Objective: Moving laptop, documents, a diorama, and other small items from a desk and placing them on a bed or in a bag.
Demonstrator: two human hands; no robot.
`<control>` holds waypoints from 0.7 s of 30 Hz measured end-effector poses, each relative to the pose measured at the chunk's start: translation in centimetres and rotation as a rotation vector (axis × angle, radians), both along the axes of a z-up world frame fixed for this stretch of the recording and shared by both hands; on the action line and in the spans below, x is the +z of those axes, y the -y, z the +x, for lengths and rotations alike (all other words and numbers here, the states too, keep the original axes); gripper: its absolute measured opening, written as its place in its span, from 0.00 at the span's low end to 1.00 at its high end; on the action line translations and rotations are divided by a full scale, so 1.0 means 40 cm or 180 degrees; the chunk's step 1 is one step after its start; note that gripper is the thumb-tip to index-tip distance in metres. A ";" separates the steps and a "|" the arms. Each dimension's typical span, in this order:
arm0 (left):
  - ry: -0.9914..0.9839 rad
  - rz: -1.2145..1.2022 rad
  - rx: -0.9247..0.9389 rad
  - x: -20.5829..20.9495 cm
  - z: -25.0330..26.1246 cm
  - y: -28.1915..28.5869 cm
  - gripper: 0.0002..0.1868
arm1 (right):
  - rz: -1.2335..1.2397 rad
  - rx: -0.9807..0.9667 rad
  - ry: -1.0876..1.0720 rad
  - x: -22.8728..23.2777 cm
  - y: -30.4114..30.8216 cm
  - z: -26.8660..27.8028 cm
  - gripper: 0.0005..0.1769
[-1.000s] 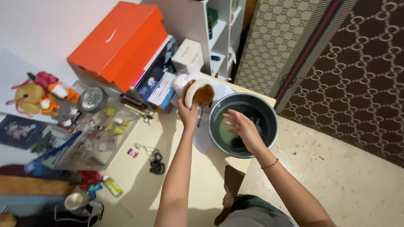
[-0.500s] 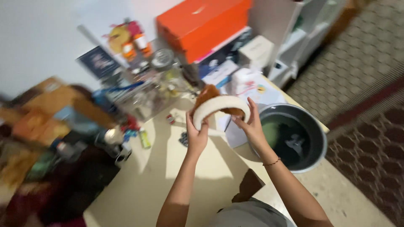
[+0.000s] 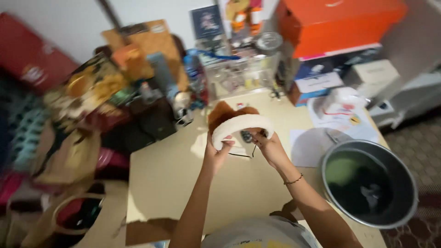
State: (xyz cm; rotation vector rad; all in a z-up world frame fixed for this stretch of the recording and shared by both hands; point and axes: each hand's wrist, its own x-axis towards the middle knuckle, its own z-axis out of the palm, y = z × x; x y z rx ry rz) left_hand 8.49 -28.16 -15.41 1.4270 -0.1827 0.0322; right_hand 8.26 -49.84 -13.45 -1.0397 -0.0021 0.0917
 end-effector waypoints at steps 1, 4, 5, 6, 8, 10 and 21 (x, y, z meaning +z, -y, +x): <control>0.0042 -0.0143 0.0021 -0.007 -0.018 -0.039 0.25 | -0.0502 0.0064 0.0148 -0.004 -0.035 -0.001 0.10; -0.0149 -0.0251 0.0257 0.064 -0.091 -0.132 0.24 | -0.0971 0.0395 0.0083 0.059 -0.139 -0.023 0.20; -0.0396 -0.0218 0.0381 0.104 -0.119 -0.158 0.24 | -0.0946 0.0571 -0.0164 0.094 -0.173 -0.033 0.30; -0.0395 -0.0223 0.0477 0.116 -0.145 -0.188 0.24 | -0.0948 0.0667 -0.0151 0.089 -0.202 -0.034 0.30; -0.0539 -0.0227 0.0714 0.142 -0.195 -0.247 0.34 | -0.0628 0.0898 -0.0300 0.080 -0.263 -0.035 0.36; -0.0487 -0.0275 0.0895 0.162 -0.238 -0.307 0.38 | -0.0383 0.1260 -0.0186 0.139 -0.326 -0.046 0.35; -0.0353 -0.0827 0.1798 0.048 -0.422 -0.584 0.41 | -0.0069 0.2438 -0.0138 0.208 -0.637 -0.110 0.30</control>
